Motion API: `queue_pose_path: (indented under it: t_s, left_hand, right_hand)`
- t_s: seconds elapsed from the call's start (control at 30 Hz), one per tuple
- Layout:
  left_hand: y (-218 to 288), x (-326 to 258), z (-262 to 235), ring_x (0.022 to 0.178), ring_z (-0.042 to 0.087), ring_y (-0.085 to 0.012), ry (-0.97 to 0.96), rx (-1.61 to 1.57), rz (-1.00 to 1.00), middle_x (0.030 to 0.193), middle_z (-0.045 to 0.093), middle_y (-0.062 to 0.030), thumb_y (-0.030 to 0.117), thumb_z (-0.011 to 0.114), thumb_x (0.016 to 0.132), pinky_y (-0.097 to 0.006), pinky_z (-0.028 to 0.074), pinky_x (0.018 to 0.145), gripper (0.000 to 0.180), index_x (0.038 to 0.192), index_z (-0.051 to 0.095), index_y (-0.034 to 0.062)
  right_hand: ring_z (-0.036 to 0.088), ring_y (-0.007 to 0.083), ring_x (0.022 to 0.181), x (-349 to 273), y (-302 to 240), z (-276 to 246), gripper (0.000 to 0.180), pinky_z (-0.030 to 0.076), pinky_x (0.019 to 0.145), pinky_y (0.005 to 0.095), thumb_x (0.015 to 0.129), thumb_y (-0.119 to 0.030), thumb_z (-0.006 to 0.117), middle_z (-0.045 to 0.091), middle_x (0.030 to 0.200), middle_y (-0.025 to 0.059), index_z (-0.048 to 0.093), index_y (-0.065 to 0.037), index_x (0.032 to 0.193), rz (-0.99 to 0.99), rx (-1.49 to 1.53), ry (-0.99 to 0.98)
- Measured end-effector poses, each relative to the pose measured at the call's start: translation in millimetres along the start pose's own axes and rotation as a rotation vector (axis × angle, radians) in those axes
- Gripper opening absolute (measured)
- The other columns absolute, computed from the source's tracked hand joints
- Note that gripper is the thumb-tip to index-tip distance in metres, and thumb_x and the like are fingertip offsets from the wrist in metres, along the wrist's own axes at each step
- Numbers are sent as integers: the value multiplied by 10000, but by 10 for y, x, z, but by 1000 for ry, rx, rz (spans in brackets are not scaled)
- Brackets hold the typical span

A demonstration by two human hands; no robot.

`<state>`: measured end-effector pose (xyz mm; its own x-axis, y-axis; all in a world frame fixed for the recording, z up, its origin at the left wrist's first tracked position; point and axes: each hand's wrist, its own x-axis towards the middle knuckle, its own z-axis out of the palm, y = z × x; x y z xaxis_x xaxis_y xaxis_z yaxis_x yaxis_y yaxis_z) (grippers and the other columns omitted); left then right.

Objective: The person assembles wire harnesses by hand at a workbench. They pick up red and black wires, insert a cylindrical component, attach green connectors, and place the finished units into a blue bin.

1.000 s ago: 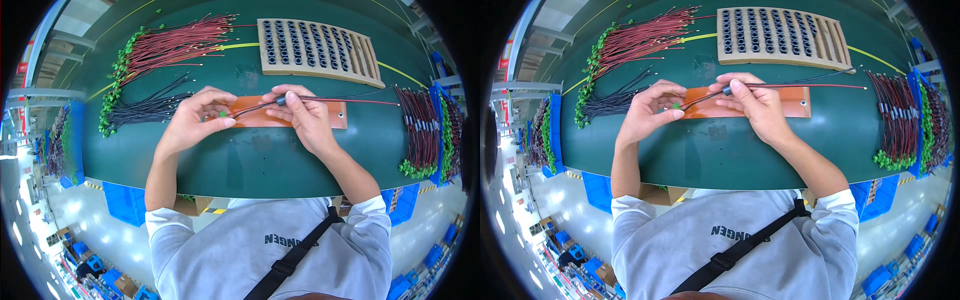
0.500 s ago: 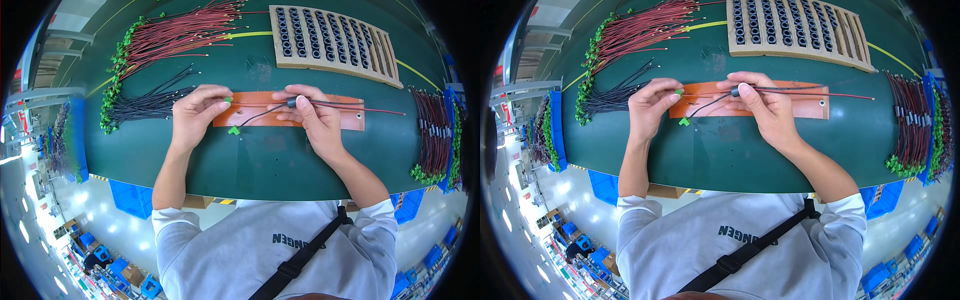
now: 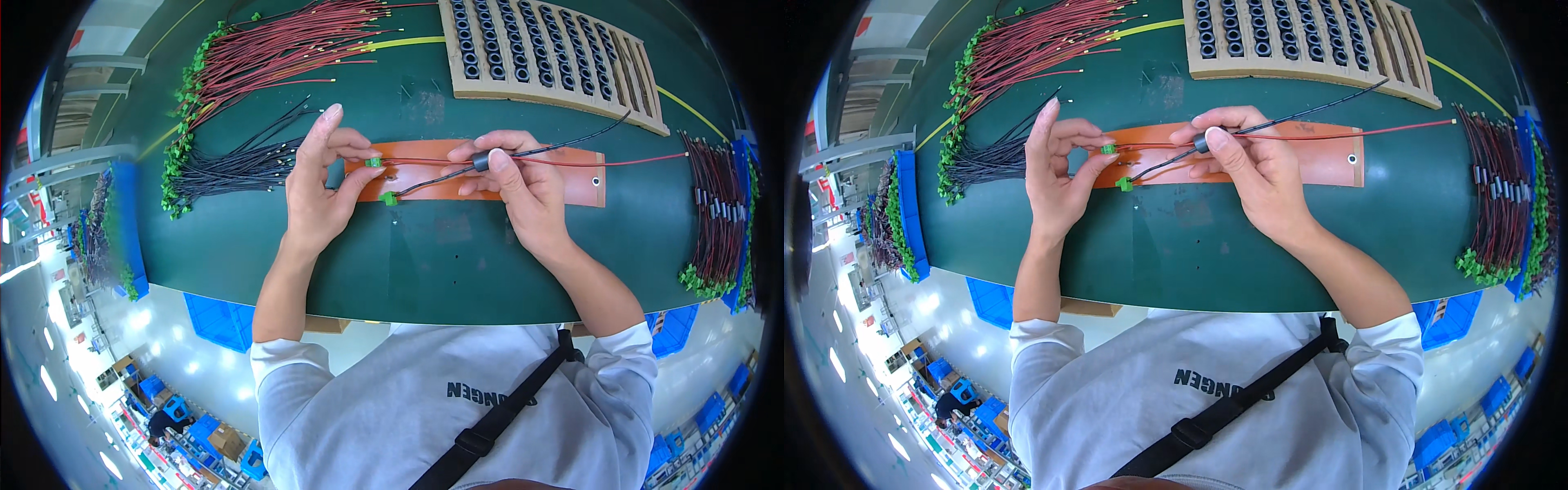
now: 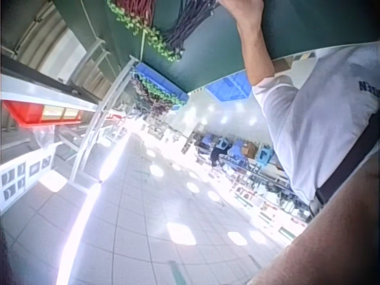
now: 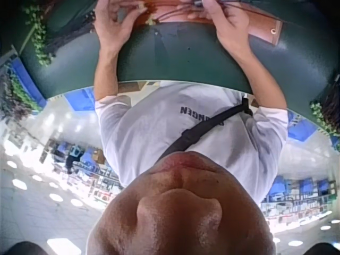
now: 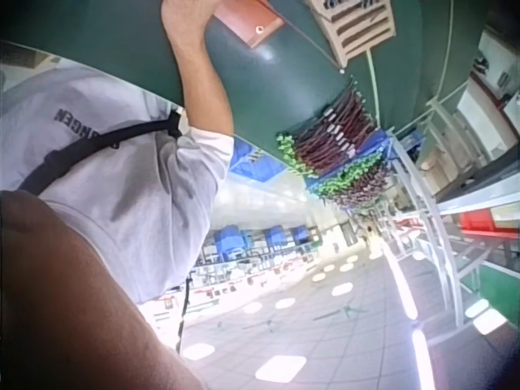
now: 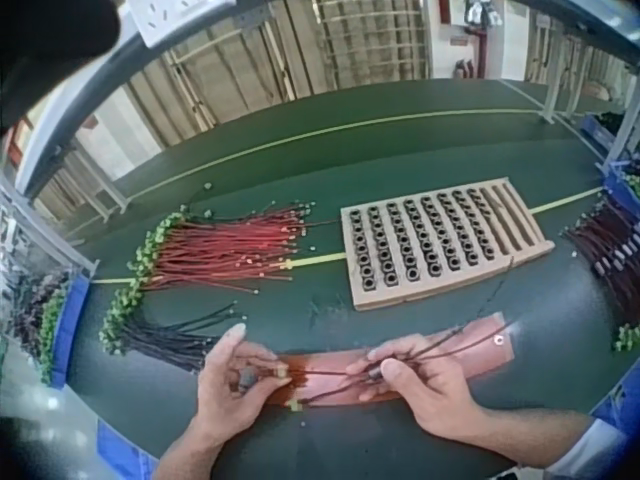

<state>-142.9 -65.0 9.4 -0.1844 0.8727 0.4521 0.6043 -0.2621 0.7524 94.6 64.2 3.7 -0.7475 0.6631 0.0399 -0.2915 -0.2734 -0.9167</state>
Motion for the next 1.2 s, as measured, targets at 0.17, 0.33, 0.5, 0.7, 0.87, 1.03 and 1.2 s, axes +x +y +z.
queue_pose_path:
  t_s: [0.17, 0.33, 0.5, 0.7, 0.87, 1.03, 1.2]
  left_hand:
    - [28, 12, 5, 966, 708, -218, 21, 0, -69, 1102, 646, -159, -171, 723, 820, -317, 587, 844, 890, 1562, 292, 64]
    - [28, -20, 87, 980, 715, -221, -103, 323, 53, 1066, 677, -142, -168, 722, 816, -309, 582, 865, 759, 1485, 454, 68]
    - [37, 75, -24, 949, 689, -258, -74, 206, 30, 1046, 691, -122, 97, 856, 767, -381, 538, 837, 539, 1253, 628, 47]
    - [157, 71, -224, 847, 644, -267, -327, 205, 106, 935, 703, -85, 347, 959, 577, -390, 488, 770, 555, 948, 679, 44]
    - [131, 62, -175, 785, 696, -263, -212, 138, 55, 890, 732, -99, 37, 884, 698, -339, 543, 731, 273, 923, 737, -8]
    - [38, 36, -155, 827, 704, -268, -181, 167, 49, 897, 733, -100, 10, 851, 732, -348, 548, 758, 245, 947, 738, -14]
    - [75, 53, -116, 922, 700, -267, -170, 186, -22, 947, 732, -111, 6, 831, 729, -358, 554, 791, 225, 932, 738, -18]
  right_hand:
    - [679, 177, 1082, -5, 0, -1, 252, 587, 836, 287, 1090, -209, 514, 695, 1191, 157, 556, -15, 1246, 18, -9, 14]
    - [680, 173, 1071, 0, 8, 19, 245, 590, 847, 290, 1091, -206, 513, 689, 1184, 159, 559, -13, 1234, 4, -57, 8]
    - [684, 180, 1073, -10, 0, 12, 217, 593, 870, 297, 1091, -178, 508, 683, 1184, 156, 555, -20, 1231, 24, -13, 3]
    - [689, 195, 1081, -29, 15, 12, 207, 595, 882, 305, 1094, -172, 498, 676, 1191, 158, 547, -28, 1235, 20, -26, 24]
    - [711, 224, 1062, -19, 22, 14, 220, 597, 860, 304, 1096, -177, 494, 675, 1186, 163, 531, -27, 1253, -9, -24, 23]
    - [722, 236, 1044, -4, 37, 5, 238, 589, 812, 294, 1097, -176, 489, 675, 1179, 174, 509, -24, 1280, -50, -16, -12]
    - [707, 203, 999, 2, 33, -3, 233, 578, 797, 286, 1094, -175, 497, 682, 1178, 171, 523, -20, 1266, -56, -34, -6]
